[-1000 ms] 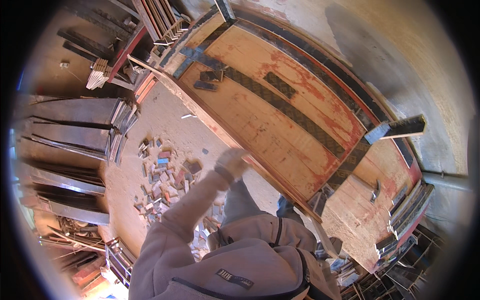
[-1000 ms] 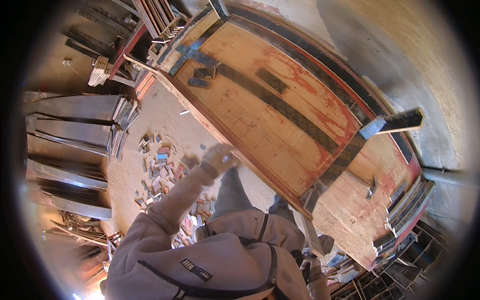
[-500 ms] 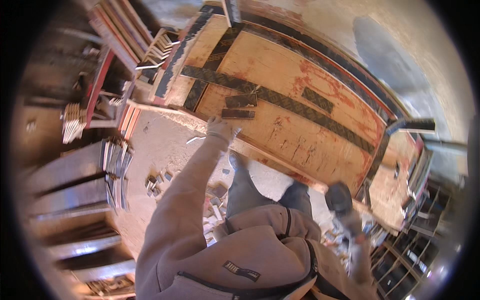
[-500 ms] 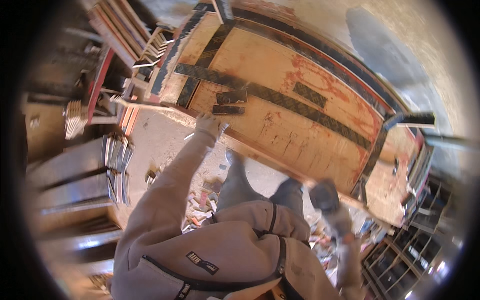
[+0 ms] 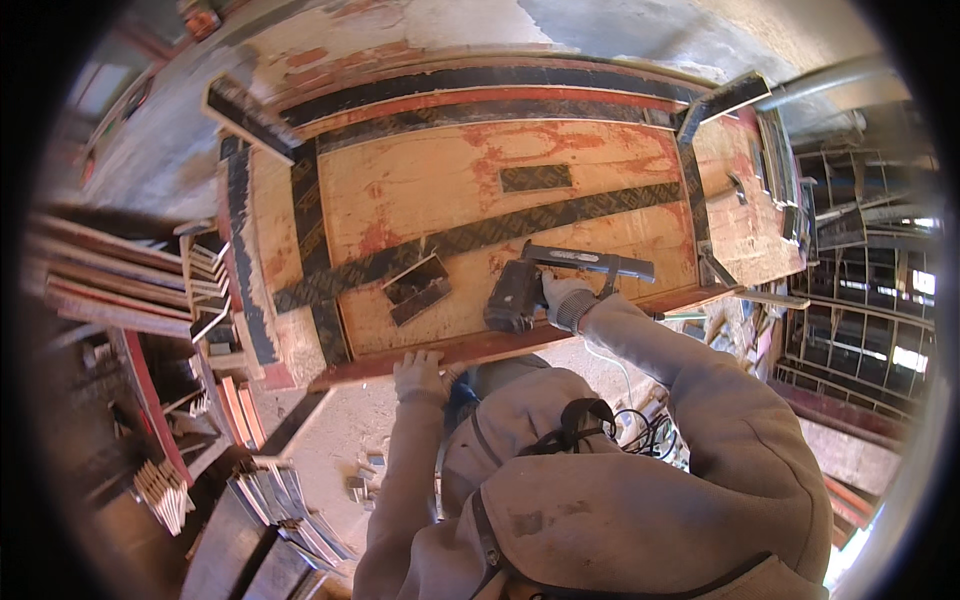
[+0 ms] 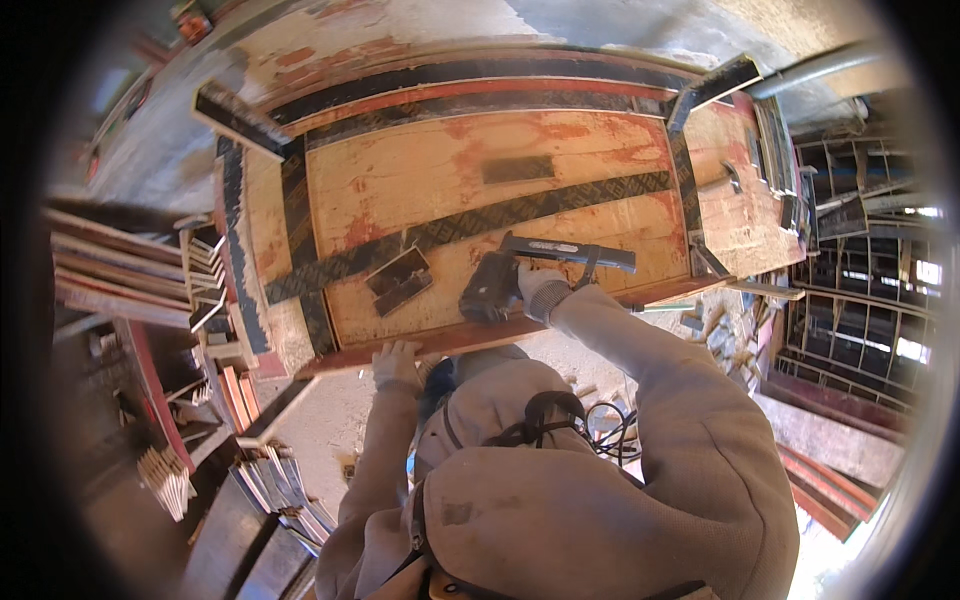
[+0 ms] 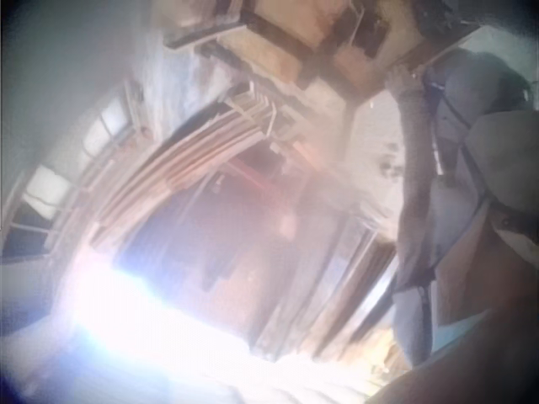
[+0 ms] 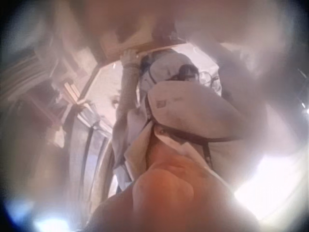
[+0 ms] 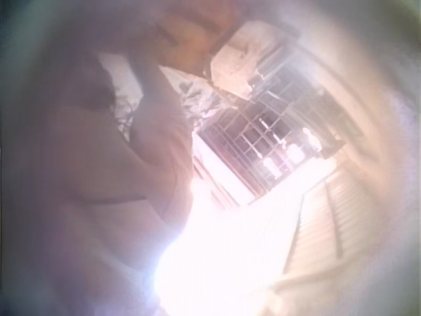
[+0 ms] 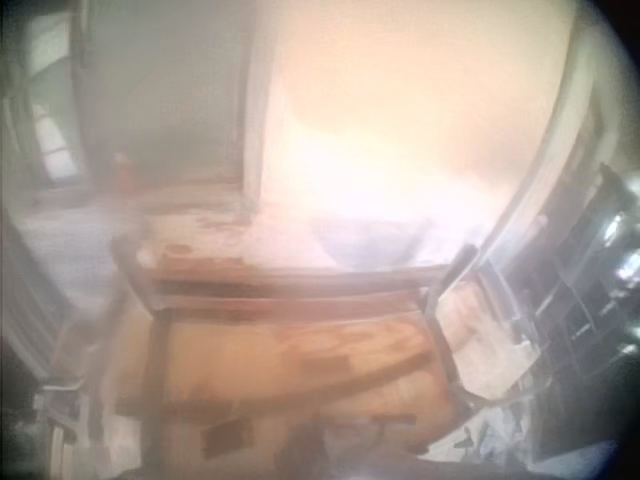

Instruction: The person installs dark rectangular tiles onto a wooden subfloor using a pneumatic nail gun and a hammer. They pick up tiles, position them, and fasten them in place, occasionally tapping with the hammer to adjust fit.

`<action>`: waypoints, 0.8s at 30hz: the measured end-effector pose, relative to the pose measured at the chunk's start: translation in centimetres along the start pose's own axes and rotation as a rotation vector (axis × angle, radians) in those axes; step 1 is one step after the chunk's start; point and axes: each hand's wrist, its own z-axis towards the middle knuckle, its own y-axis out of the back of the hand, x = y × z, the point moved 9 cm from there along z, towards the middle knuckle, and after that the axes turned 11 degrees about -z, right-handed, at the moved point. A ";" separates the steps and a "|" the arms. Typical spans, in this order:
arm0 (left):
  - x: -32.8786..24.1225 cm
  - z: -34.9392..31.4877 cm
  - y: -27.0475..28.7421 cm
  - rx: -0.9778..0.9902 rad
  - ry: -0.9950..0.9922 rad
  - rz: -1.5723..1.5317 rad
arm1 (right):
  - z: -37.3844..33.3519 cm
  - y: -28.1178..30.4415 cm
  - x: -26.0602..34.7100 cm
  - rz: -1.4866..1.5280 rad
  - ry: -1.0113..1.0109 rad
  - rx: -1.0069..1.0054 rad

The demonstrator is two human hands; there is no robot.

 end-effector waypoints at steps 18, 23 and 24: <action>19.2 26.6 18.0 -0.504 0.192 -0.297 | 21.7 22.8 6.2 -0.042 0.207 -0.593; 25.8 36.5 23.3 -0.685 0.129 -0.209 | 18.1 28.4 10.7 0.826 0.382 -0.846; 26.6 38.4 23.7 -0.693 0.121 -0.191 | 19.2 27.8 11.8 0.810 0.373 -0.769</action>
